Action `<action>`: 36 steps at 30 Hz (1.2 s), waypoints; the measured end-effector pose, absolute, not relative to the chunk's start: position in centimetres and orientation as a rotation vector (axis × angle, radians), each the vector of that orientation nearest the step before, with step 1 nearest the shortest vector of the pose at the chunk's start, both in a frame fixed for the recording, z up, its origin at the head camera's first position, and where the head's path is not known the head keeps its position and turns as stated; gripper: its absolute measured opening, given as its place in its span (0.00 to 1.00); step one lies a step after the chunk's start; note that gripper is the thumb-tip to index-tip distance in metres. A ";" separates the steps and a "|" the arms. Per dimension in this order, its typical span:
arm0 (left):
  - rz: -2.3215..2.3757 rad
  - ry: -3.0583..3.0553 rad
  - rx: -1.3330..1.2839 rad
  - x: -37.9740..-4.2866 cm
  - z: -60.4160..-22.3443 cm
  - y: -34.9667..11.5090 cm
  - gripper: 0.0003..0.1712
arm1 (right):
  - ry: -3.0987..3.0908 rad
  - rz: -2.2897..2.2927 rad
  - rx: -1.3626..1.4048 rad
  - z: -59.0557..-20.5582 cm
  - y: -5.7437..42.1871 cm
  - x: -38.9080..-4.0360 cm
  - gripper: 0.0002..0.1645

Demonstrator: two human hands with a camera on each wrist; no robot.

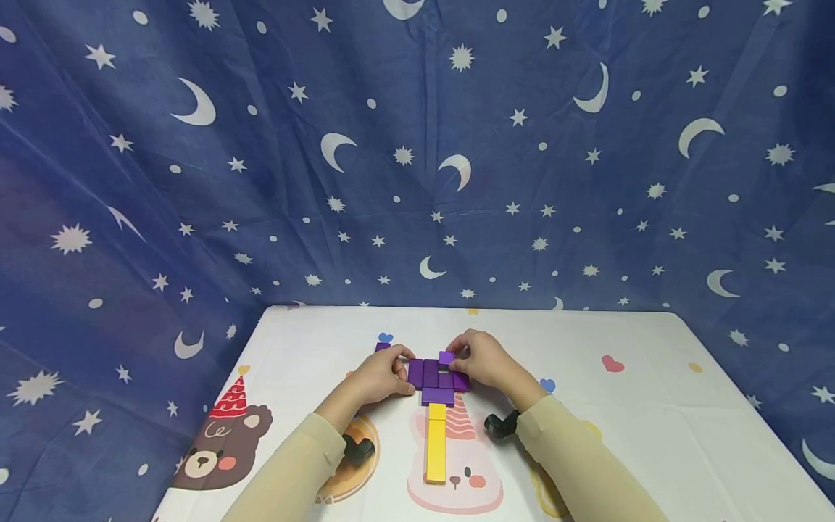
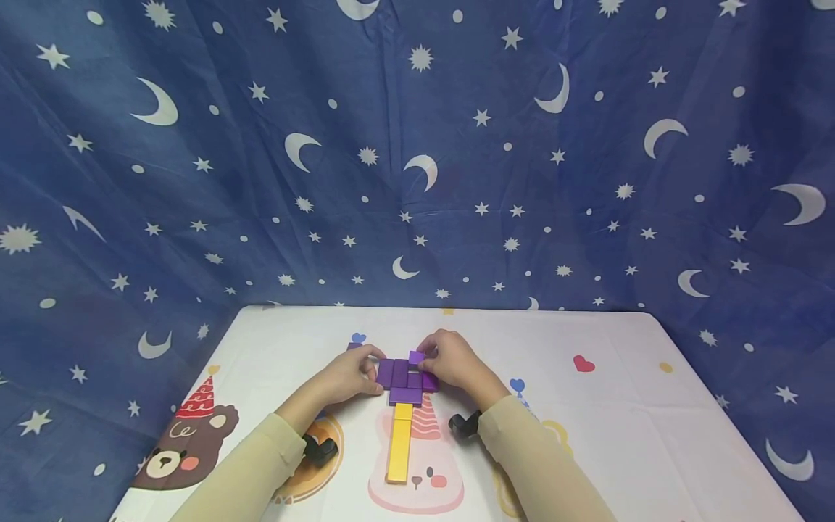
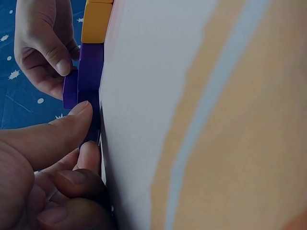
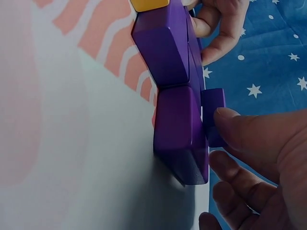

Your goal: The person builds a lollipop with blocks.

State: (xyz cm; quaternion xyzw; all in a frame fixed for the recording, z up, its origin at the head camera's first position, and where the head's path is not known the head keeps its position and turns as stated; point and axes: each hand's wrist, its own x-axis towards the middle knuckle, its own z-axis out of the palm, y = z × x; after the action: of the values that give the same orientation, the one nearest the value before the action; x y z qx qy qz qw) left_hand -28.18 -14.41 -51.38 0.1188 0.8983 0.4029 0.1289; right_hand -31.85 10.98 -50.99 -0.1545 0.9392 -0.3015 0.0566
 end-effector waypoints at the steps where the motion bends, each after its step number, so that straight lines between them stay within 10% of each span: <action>1: 1.170 2.612 0.346 -28.2 -51.4 -14.4 0.34 | 2.850 -0.908 -0.472 -51.0 11.0 -31.9 0.10; 36: 1.175 2.608 0.342 -28.4 -51.7 -14.4 0.34 | 2.788 -0.891 -0.561 -51.8 11.2 -32.0 0.07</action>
State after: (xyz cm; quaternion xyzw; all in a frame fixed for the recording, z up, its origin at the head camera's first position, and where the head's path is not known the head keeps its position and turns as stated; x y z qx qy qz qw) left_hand -28.39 -14.41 -51.70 0.1176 0.8977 0.4044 0.1299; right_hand -32.04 11.22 -51.79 -0.1875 0.9325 -0.2980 0.0805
